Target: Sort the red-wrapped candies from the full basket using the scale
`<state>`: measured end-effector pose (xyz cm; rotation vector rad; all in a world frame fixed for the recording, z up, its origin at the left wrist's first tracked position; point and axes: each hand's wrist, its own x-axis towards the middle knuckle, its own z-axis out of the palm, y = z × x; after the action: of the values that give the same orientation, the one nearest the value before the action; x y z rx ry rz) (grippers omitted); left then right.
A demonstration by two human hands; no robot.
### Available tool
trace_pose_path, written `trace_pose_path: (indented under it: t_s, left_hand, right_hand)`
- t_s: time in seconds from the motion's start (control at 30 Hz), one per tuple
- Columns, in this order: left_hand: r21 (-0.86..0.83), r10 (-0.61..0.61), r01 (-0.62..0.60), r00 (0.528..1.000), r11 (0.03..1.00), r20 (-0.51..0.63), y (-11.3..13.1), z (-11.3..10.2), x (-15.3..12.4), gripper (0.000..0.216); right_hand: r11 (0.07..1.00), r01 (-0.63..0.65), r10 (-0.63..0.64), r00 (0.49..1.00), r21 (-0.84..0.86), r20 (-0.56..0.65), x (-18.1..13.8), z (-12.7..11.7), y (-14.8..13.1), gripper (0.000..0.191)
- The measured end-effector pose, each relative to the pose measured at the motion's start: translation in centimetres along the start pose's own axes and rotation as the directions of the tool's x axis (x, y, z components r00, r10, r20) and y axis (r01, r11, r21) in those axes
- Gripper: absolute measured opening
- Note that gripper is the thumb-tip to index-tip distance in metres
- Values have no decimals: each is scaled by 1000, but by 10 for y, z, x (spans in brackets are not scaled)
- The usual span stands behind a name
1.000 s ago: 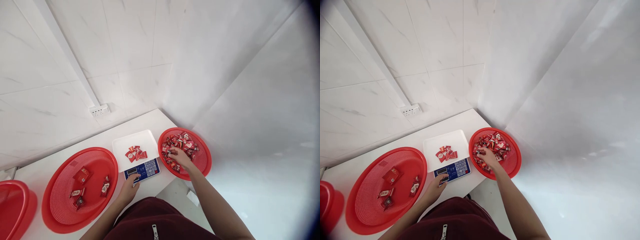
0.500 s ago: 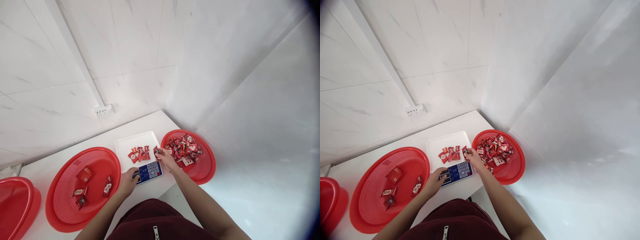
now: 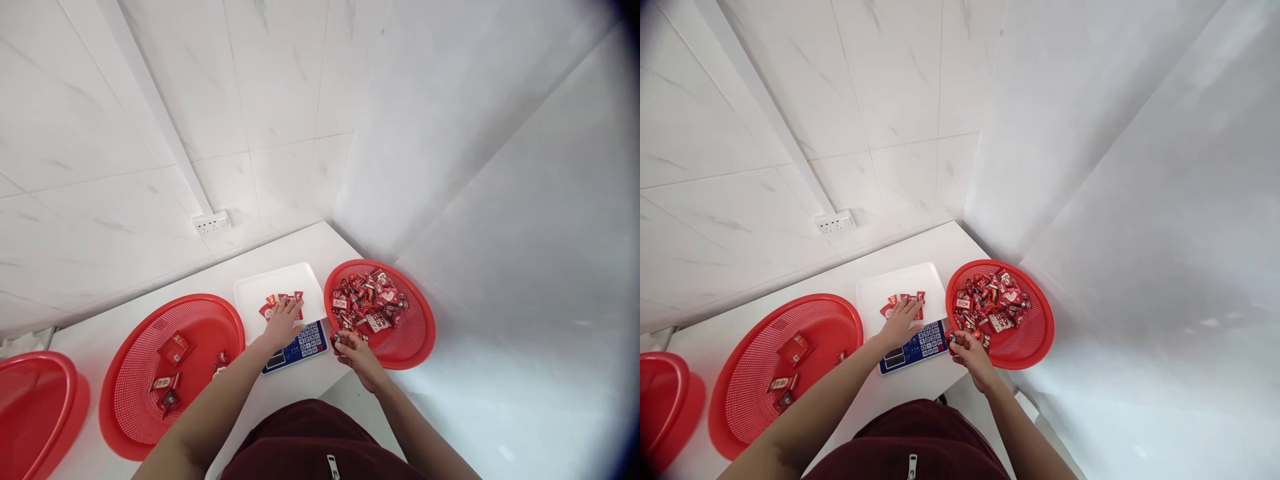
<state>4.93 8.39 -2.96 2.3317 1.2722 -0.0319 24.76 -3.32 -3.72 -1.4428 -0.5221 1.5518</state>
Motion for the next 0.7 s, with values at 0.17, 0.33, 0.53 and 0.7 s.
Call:
trace_pose_path:
  t_s: [0.17, 0.33, 0.53, 0.7]
  left_hand:
    - [12, 23, -23, 999, 1000, 36, -10, 13, -13, 64]
    - [42, 54, -50, 993, 998, -107, -22, 21, -38, 60]
    - [24, -84, 92, 969, 995, -230, -39, 32, -83, 53]
    - [94, -261, 317, 890, 944, -374, -61, 32, -116, 52]
  right_hand:
    - [999, 14, -13, 1000, -29, 27, -2, 3, -1, 41]
    - [999, 20, -20, 1000, -37, 21, 0, 7, -2, 39]
    - [999, 29, -29, 999, 26, -35, 10, 9, -5, 37]
    - [998, 28, -25, 998, 53, -51, 16, 7, -8, 36]
